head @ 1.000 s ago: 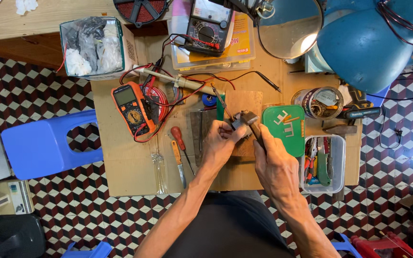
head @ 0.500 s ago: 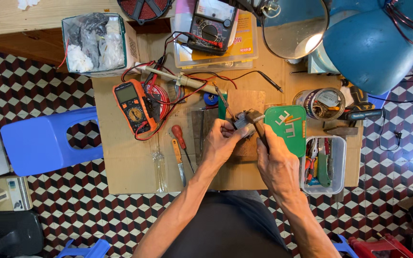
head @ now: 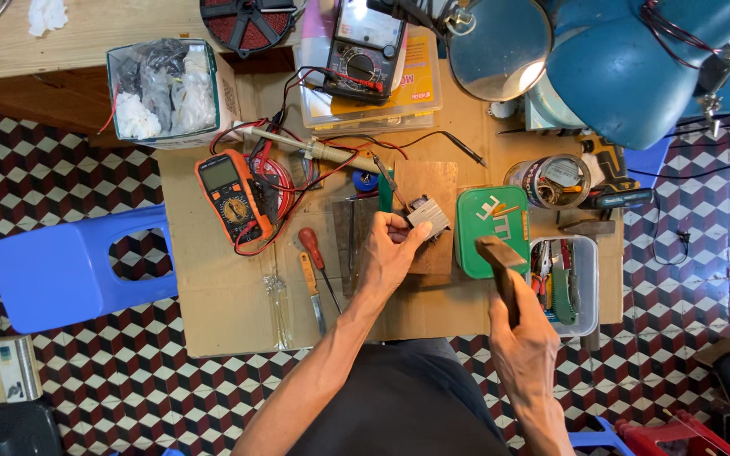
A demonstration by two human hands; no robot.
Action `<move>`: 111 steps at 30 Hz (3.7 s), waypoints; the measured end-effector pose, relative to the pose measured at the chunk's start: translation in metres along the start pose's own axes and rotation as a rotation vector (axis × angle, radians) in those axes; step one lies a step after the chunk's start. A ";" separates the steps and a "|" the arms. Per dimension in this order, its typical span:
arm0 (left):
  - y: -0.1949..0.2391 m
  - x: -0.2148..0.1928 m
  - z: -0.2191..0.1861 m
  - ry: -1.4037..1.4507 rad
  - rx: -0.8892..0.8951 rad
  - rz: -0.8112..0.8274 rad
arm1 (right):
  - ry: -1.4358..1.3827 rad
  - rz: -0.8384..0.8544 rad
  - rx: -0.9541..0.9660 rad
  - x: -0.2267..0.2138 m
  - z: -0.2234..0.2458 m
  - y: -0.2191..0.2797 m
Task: The person uses a hammer and a small metal tool to repeatedly tap and adjust a small rectangular electronic component held in the left hand. The person rotates the component and continues tapping different edges while working at a cluttered electronics workbench.
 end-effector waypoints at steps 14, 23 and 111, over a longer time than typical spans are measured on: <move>0.001 0.034 -0.021 -0.191 -0.077 -0.359 | 0.310 -0.001 -0.120 0.009 -0.139 0.053; -0.002 0.044 -0.013 -0.184 -0.151 -0.500 | 0.270 0.489 -0.608 0.121 -0.188 -0.021; 0.003 0.001 -0.077 0.311 -0.219 0.286 | -1.007 0.394 0.174 0.052 0.011 -0.098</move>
Point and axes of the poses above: each hand's wrist, its own y-axis away from the middle knuckle, its own x-axis out of the palm, z = x × y, the point moved 4 cm from there along -y, towards the middle knuckle, and after that the axes turned 1 degree about z, right-handed, at the moved point
